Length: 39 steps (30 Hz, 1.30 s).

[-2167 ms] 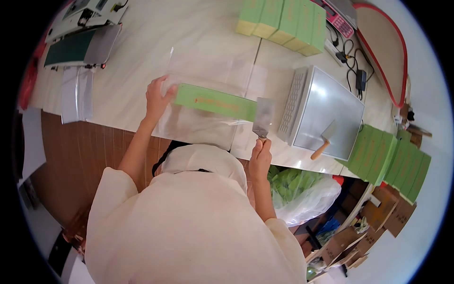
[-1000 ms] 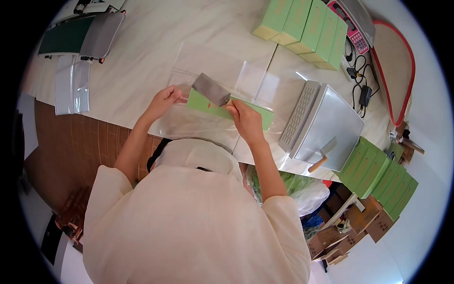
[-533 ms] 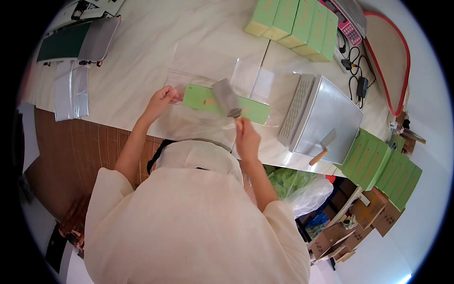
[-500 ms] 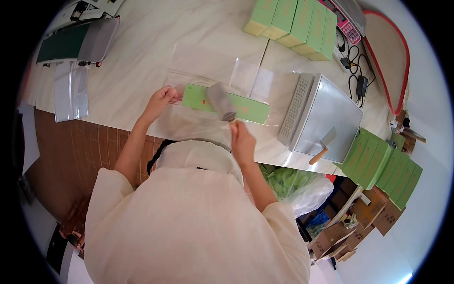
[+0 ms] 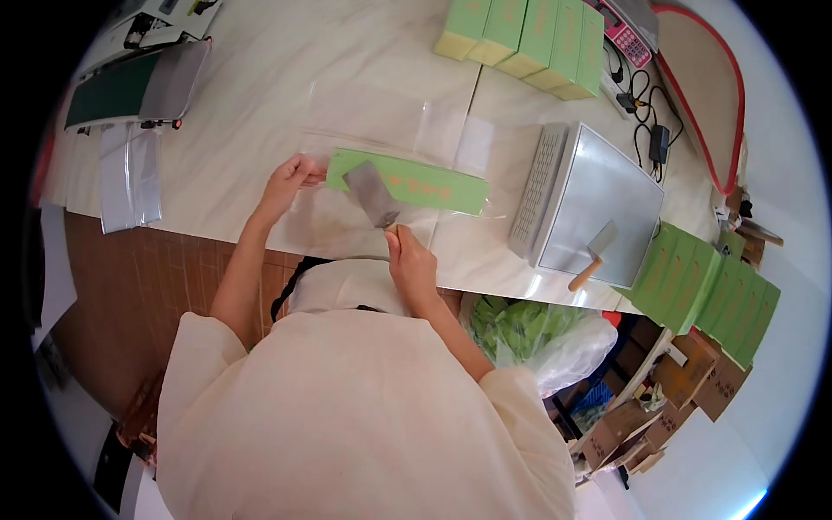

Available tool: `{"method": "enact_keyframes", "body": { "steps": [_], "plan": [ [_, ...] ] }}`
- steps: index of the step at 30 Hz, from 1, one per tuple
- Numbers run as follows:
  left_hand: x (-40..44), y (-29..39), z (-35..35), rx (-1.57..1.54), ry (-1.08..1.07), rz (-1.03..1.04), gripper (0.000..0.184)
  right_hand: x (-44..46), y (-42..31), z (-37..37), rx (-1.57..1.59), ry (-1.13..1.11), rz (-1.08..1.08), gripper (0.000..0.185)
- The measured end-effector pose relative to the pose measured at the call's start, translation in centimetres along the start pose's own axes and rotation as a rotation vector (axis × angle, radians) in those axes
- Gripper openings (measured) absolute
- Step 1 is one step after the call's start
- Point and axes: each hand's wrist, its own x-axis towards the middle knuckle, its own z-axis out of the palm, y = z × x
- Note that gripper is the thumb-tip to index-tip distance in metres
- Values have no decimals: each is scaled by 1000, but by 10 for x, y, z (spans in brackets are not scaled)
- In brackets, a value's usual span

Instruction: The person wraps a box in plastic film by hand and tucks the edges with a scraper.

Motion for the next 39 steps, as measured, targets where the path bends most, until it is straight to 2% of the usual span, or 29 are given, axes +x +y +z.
{"method": "enact_keyframes", "body": {
  "steps": [6, 8, 12, 15, 19, 22, 28, 30, 34, 35, 37, 39],
  "plan": [
    [3, -7, -2, -34, -6, 18, 33, -11, 4, -4, 71, -106, 132, 22],
    [2, -10, -3, -42, -10, 26, 33, -22, 11, -4, 233, -1, 244, 24],
    [-2, -6, 0, -58, -18, 10, 34, -13, 2, 3, 263, 0, 306, 25],
    [-3, -11, 3, -80, -13, 5, 33, 0, -13, 29, 14, -29, 218, 24],
    [-5, -13, 1, -117, -28, -19, 35, 17, -32, 50, -75, -77, 125, 27],
    [-4, -14, -2, -146, -33, -36, 36, 29, -46, 65, -46, -128, 154, 27],
    [5, -37, -13, -98, -44, -85, 32, 46, -70, 82, -7, -186, 74, 28],
    [4, -37, -11, -198, 1, -103, 34, 51, -74, 84, 87, -205, 20, 28],
    [0, -32, -11, -129, -23, -109, 37, 60, -58, 75, 291, -237, 22, 28],
    [3, -36, -14, -167, -55, -103, 38, 62, -38, 69, 152, -75, -145, 29],
    [6, -36, -15, -206, -97, -91, 40, 70, -7, 32, 196, 153, -167, 34],
    [3, -26, -9, -186, -49, -87, 38, 76, 27, -27, 441, 296, 191, 42]
  ]
}}
